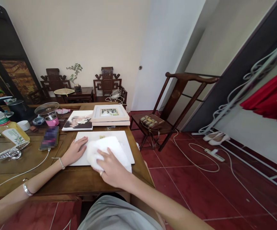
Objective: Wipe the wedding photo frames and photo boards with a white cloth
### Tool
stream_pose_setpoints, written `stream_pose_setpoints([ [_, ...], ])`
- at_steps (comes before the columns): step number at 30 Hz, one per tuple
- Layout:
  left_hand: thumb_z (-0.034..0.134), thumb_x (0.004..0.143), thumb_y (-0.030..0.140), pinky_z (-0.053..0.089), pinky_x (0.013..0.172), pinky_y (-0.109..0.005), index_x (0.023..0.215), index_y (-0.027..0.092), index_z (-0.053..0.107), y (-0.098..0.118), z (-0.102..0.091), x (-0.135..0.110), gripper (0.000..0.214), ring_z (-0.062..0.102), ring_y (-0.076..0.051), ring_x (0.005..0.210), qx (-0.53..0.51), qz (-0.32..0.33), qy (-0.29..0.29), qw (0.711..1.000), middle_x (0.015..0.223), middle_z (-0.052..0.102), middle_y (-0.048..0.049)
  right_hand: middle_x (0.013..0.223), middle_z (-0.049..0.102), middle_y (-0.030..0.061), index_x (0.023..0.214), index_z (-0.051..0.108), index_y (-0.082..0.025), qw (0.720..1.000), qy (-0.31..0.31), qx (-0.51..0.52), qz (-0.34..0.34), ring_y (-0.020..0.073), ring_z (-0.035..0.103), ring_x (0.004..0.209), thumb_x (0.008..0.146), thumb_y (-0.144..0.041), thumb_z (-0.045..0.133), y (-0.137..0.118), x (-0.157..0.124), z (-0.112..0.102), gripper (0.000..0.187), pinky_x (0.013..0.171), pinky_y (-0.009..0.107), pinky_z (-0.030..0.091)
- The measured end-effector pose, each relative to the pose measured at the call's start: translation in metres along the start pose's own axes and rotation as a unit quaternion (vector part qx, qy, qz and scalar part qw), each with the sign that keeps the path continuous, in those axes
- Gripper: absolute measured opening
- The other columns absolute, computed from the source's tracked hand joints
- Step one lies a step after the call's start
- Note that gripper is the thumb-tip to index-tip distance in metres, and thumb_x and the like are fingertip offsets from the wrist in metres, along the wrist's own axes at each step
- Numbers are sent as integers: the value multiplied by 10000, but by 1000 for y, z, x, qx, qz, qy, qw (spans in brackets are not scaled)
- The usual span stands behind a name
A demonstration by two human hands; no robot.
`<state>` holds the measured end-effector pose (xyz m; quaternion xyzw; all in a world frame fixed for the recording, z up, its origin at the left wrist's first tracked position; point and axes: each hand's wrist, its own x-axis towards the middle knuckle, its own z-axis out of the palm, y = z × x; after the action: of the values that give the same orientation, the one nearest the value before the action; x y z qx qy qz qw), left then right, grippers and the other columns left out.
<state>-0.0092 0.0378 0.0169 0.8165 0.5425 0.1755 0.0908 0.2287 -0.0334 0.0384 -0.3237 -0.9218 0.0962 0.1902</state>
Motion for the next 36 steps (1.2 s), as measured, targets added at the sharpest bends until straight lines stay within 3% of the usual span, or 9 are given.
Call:
stream_pose_setpoints([
  [4,351,911,263,206,1089,-626,1301,168,512,3,-3,-1,433,360,-276,1361,1,-3,-3,1000,1433,452,-111,1242,589,214,869,646,-143,998,-31,10,-44,250,353,1352,808,-141,535,-15,-19,-8,127,1127,515,209],
  [7,356,912,258,196,1103,-604,1301,177,513,2,-2,-1,427,361,-265,1361,1,-3,-3,1000,1436,449,-111,1264,577,209,883,656,-142,999,-10,8,-33,235,395,1325,865,-195,510,-3,-11,-9,157,1123,468,246],
  [11,353,918,265,185,1112,-591,1309,188,506,0,1,-1,427,366,-264,1359,-3,0,0,1000,1437,448,-112,1278,571,179,1017,644,-138,1000,21,-14,5,259,457,1262,937,-261,439,30,24,-4,252,1104,469,262],
  [15,363,919,291,168,1123,-582,1306,206,515,-3,3,-1,424,360,-267,1362,-15,4,7,1000,1432,457,-98,1176,621,158,1007,638,-138,997,7,-56,46,272,545,1111,948,-260,408,57,71,-2,268,1014,435,340],
  [21,330,932,359,183,1146,-511,1322,171,508,-7,2,3,467,387,-244,1348,-110,-26,37,993,1429,461,-97,1163,605,213,1015,630,-97,995,-3,-78,67,348,487,1167,872,-132,411,57,108,3,264,970,515,326],
  [25,281,946,443,258,1142,-362,1346,141,480,-8,-2,5,540,396,-188,1343,-204,-38,101,973,1446,441,-86,1280,551,213,1047,626,-107,996,-26,-74,33,365,331,1323,795,-117,501,31,99,13,282,1054,590,208],
  [30,254,953,469,239,1148,-336,1376,131,438,-5,-9,4,572,357,-174,1366,-232,-56,134,962,1466,412,-81,1299,560,160,982,649,-174,994,-72,-42,-66,260,326,1356,784,-145,520,-7,69,10,239,1108,506,220],
  [33,216,956,480,282,1131,-341,1335,122,489,-4,-13,4,589,420,-185,1327,-235,-64,126,962,1419,477,-80,1225,612,133,961,662,-196,986,-101,-23,-128,219,389,1316,789,-153,528,-19,48,-4,222,1109,448,245],
  [36,199,959,470,320,1111,-356,1252,138,576,-2,-13,3,582,476,-198,1284,-215,-54,93,971,1362,540,-73,1055,675,129,907,675,-175,984,-111,-9,-136,230,571,1089,841,-194,511,-18,31,-20,178,1039,398,335],
])
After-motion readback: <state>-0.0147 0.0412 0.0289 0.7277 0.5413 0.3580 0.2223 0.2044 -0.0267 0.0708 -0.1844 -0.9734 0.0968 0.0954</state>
